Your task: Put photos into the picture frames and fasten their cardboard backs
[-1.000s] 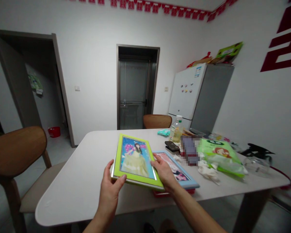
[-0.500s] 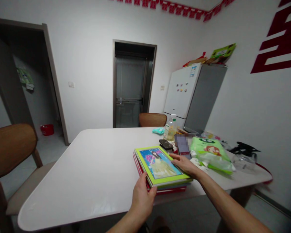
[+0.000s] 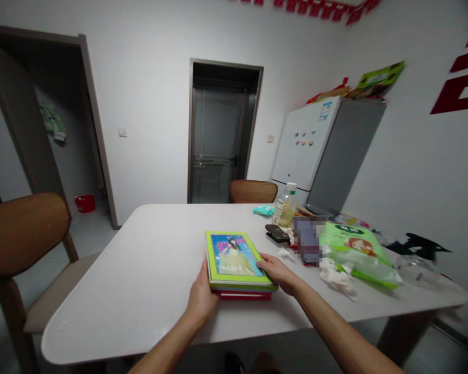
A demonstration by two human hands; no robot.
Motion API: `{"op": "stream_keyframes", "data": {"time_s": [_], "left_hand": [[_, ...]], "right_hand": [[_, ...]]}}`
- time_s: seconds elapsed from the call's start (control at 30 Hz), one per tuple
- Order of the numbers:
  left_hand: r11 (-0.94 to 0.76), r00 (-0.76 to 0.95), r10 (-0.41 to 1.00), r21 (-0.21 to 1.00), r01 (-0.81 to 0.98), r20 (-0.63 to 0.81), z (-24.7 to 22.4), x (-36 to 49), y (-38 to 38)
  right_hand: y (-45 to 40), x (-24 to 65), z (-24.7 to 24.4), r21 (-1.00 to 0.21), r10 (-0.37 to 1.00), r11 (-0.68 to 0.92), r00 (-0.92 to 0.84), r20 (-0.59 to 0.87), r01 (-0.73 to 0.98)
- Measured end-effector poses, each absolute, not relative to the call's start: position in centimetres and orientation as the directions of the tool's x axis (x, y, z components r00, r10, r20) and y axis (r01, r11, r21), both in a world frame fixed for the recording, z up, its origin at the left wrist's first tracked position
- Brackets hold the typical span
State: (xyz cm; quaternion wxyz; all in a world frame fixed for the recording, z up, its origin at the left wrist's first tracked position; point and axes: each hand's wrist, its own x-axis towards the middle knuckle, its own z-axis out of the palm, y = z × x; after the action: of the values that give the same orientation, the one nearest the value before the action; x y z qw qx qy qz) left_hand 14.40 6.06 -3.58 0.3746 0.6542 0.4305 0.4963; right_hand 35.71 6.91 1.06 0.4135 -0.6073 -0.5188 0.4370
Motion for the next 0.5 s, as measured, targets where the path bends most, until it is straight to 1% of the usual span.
{"op": "stream_keyframes", "data": {"time_s": [0.1,0.23,0.37,0.5], "left_hand": [[-0.317,0.1,0.948,0.908,0.274,0.301,-3.6,10.9,8.9],[-0.283,0.026,0.957,0.904,0.321,0.29,-3.3,7.0,11.9],[-0.238,-0.061,0.96,0.906,0.35,0.275,-3.0,4.7,13.5],[-0.182,-0.134,0.962,0.923,0.339,0.239,-3.1,3.3,13.7]], "right_hand": [[9.3,31.9,1.7,-0.965,0.99,-0.079,0.134,-0.047,0.249],[12.0,27.7,2.3,-0.974,0.985,-0.006,0.169,0.033,0.227],[14.1,25.3,2.3,-0.973,0.979,0.07,0.173,0.109,0.222],[16.0,24.6,1.8,-0.966,0.968,0.145,0.171,0.183,0.214]]}}
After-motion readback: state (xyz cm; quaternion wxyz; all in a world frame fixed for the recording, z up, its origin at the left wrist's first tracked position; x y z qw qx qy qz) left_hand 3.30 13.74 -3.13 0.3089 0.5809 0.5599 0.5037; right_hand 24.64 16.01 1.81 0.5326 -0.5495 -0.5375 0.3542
